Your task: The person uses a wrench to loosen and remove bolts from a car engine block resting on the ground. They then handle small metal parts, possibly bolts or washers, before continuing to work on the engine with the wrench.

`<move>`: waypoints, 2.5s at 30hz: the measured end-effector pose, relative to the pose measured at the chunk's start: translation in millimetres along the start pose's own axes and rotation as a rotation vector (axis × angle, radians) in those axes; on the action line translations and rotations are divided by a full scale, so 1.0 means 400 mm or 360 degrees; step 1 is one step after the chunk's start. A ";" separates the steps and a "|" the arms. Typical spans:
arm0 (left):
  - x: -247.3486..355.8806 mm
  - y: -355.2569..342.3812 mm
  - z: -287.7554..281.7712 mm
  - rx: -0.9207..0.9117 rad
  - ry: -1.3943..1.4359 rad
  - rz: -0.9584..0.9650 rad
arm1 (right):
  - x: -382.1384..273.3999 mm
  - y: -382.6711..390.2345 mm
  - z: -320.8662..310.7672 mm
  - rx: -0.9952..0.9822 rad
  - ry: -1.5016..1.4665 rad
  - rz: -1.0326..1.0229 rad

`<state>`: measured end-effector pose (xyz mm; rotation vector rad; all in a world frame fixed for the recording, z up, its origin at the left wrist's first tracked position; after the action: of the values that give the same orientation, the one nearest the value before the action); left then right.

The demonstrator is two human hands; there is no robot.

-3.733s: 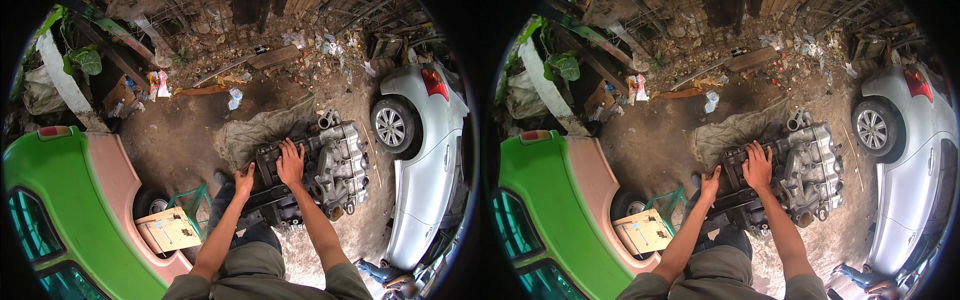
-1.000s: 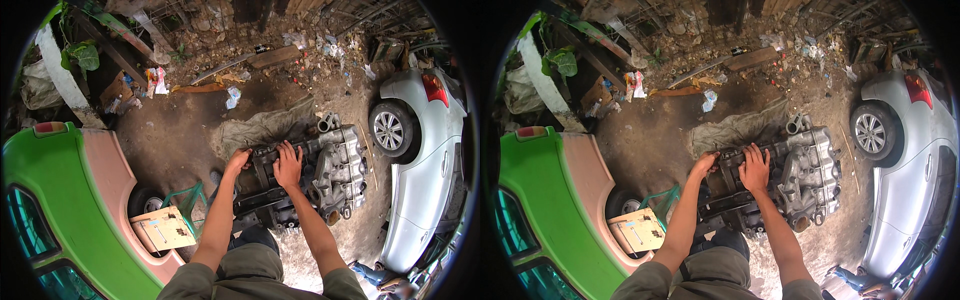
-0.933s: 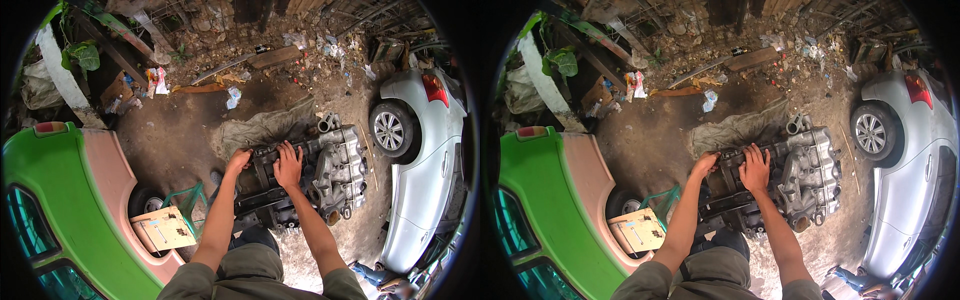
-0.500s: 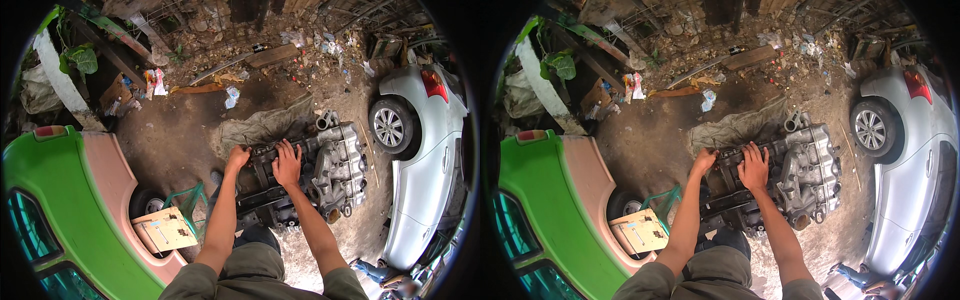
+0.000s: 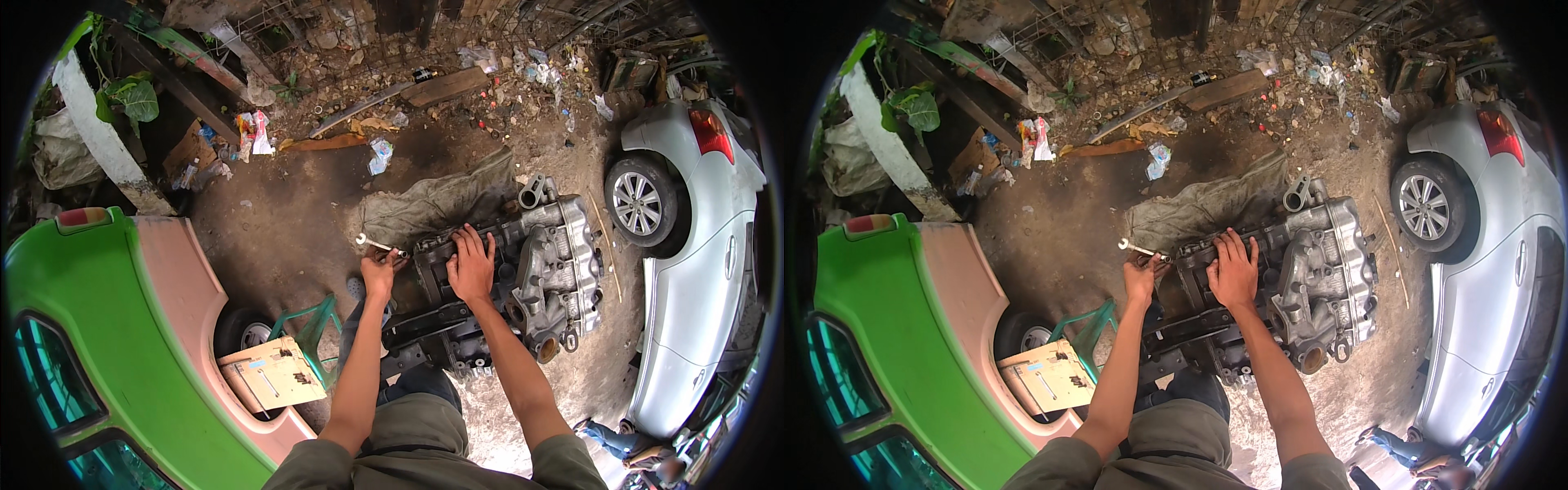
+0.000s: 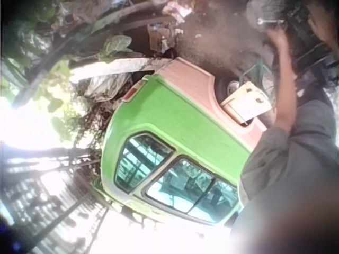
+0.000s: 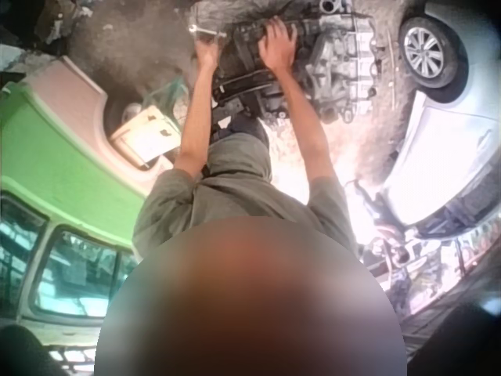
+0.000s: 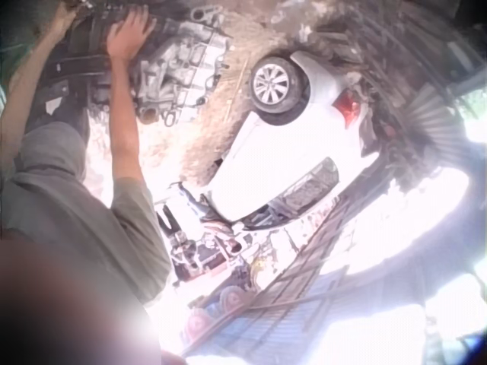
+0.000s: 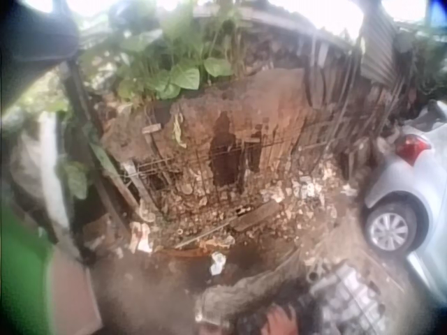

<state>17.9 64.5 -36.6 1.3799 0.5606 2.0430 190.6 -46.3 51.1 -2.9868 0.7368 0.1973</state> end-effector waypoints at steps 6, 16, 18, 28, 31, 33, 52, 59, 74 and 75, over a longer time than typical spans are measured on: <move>-0.034 0.087 0.007 0.0129 0.0231 0.0173 | 0.001 0.000 0.001 -0.0012 0.0001 0.0005; -0.051 0.128 0.043 0.0342 0.0018 0.0364 | 0.002 0.002 0.002 0.0021 0.0000 -0.0001; -0.047 0.136 0.045 0.0252 -0.0101 0.0339 | 0.001 0.001 0.003 0.0028 0.0003 -0.0001; -0.040 0.175 0.074 0.0207 -0.0481 0.0465 | 0.001 0.002 0.003 0.0025 0.0008 0.0007; -0.049 0.167 0.066 0.0253 -0.0512 0.0322 | -0.001 0.001 0.001 0.0021 0.0019 0.0007; -0.059 0.166 0.065 0.0309 -0.0589 0.0285 | -0.001 0.000 0.001 0.0021 0.0022 0.0006; -0.001 0.153 0.059 -0.0006 -0.0862 0.0661 | 0.002 0.000 -0.001 0.0004 -0.0010 0.0001; -0.017 0.136 0.037 -0.0038 -0.0715 0.0538 | 0.002 0.000 0.001 -0.0004 -0.0003 0.0009; 0.046 -0.043 0.061 -0.0304 -0.1082 -0.0072 | 0.000 -0.002 -0.001 -0.0013 -0.0017 0.0008; 0.037 -0.080 0.065 -0.0388 -0.1026 -0.0300 | 0.000 -0.001 0.000 -0.0003 -0.0015 0.0006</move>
<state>45.7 98.2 -37.4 1.6452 0.1433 1.3521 191.0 -45.9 51.2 -2.9846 0.7419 0.2119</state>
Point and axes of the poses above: each hand's wrist, its own y-axis away from the middle knuckle, its own z-axis out of the palm, x = y × z, the point moved 4 cm from there along -y, towards the middle knuckle, and after that the axes turned 11 degrees about y, right-handed, at the moved point
